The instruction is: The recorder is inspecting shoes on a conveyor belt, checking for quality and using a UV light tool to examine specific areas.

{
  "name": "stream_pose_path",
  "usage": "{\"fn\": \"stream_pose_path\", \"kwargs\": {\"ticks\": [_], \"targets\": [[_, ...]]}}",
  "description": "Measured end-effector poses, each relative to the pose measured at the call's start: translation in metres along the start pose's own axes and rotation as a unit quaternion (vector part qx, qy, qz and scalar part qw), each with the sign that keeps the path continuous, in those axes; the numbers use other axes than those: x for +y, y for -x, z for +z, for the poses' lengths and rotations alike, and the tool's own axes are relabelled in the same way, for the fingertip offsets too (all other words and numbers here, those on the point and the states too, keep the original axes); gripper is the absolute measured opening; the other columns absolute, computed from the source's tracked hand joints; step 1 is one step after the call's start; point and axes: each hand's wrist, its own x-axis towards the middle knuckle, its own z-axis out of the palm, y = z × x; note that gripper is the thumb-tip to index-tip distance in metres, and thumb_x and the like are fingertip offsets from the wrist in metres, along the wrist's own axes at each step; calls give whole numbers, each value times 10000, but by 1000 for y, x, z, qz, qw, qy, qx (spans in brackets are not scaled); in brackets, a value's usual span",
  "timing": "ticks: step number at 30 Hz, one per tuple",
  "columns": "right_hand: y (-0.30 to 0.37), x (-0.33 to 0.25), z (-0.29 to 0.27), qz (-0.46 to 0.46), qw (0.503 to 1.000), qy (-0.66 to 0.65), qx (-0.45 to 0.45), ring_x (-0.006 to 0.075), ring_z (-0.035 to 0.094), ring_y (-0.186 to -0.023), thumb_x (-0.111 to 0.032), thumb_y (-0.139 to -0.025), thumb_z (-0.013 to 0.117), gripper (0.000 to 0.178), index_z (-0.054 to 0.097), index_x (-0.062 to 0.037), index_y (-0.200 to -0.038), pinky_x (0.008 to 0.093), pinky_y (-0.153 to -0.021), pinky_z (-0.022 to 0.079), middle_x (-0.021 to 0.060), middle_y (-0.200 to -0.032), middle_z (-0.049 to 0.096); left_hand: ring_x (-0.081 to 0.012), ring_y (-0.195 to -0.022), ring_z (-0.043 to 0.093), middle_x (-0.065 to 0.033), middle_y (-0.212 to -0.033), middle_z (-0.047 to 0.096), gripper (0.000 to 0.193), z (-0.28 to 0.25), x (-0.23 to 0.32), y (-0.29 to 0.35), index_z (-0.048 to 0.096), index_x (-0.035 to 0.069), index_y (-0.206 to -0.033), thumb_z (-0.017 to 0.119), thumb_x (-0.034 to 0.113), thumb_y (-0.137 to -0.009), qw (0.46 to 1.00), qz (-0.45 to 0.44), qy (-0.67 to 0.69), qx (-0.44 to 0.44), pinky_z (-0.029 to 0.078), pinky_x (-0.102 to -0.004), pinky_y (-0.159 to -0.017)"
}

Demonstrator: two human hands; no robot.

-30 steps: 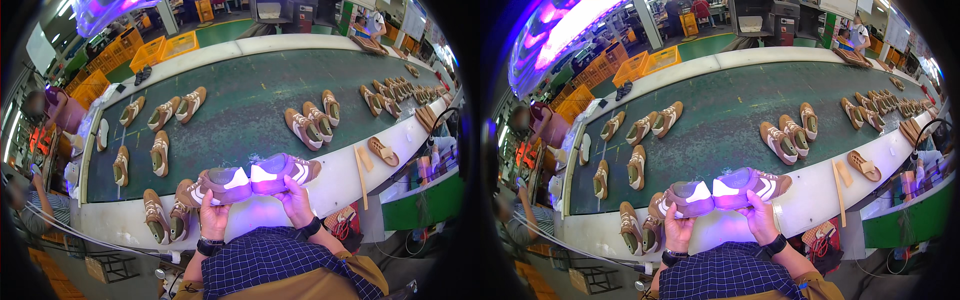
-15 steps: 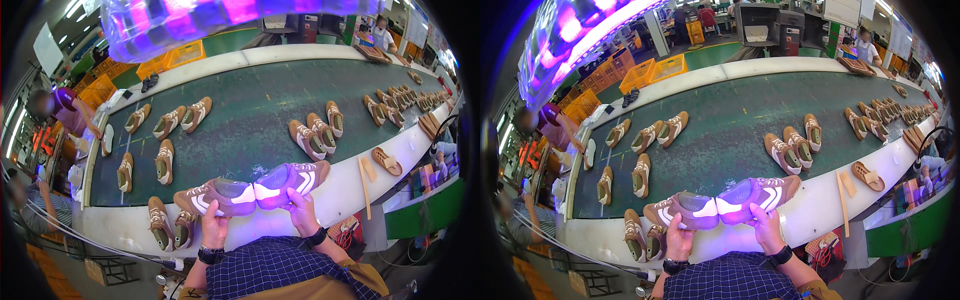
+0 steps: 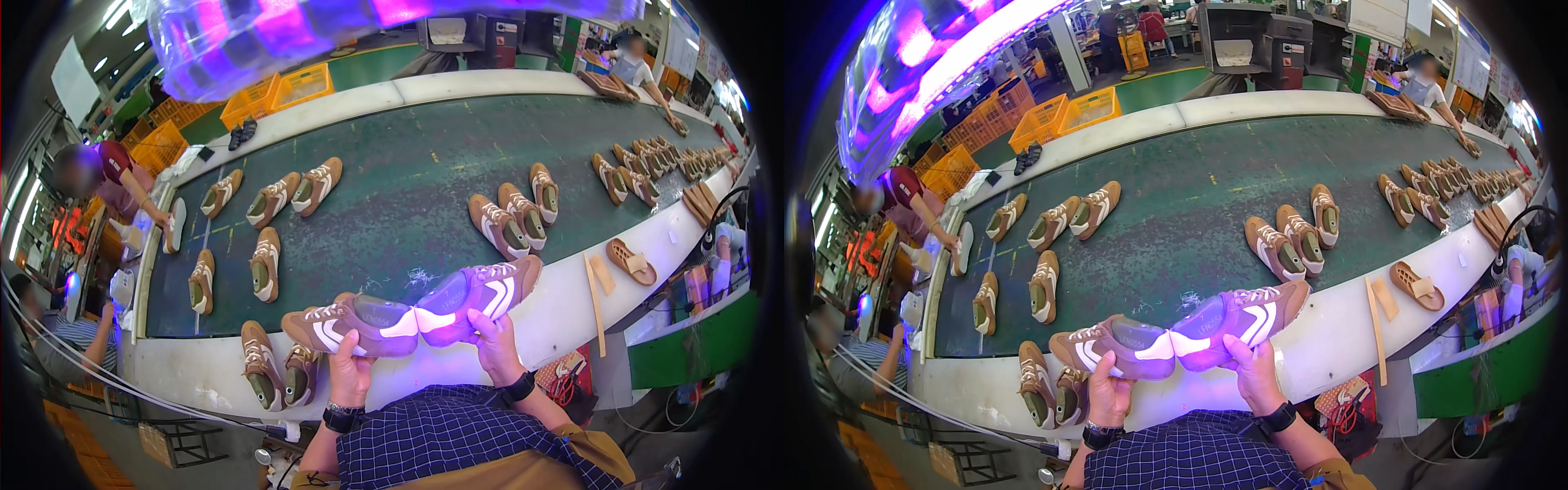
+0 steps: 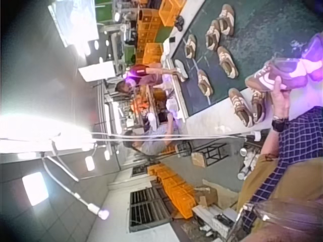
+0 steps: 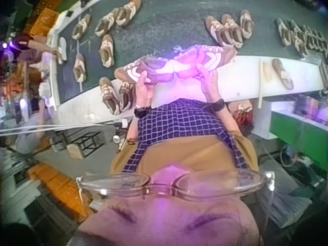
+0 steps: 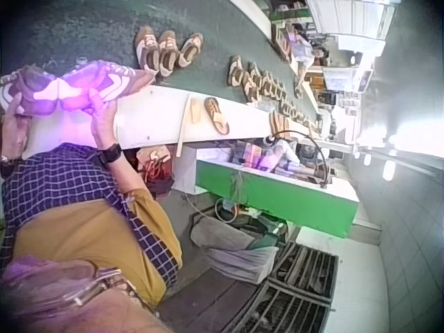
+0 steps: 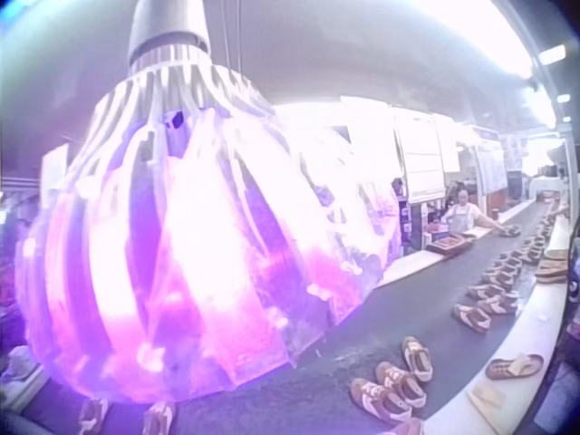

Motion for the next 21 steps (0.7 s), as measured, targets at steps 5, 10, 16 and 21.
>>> {"fn": "stream_pose_path", "kwargs": {"ticks": [5,10,16,21], "targets": [[-7,11,-22,40,991,-112,-60,215,576,-1036,-166,-861,569,430,449,-28,-1250,398,-923,461,97,-1135,573,-246,-1137,512,-77,-1243,528,455,-3,4,-23,434,75,-1295,525,240,-882,995,-56,23,-85,422,-409,-974],[-6,24,-45,166,959,-211,-93,278,550,-1094,-233,-906,481,445,423,-13,-1288,456,-966,426,150,-1225,535,-334,-1025,584,-175,-1138,578,486,1,65,-123,455,30,-1261,331,395,-966,994,-23,63,-82,484,-429,-887],[-1,59,-89,253,950,-159,-91,366,590,-1003,-303,-931,386,477,423,28,-1274,555,-860,478,214,-1170,550,-318,-1243,394,-197,-1290,451,491,-60,93,-172,469,14,-1224,498,393,-913,974,16,-103,201,370,-567,-942],[-43,55,-64,255,935,-188,-159,306,545,-1102,-286,-917,436,494,396,0,-1317,508,-929,447,189,-1253,502,-319,-1179,394,-209,-1267,411,527,-116,73,-116,441,0,-1207,566,376,-859,978,1,-201,57,358,-478,-971]]}}
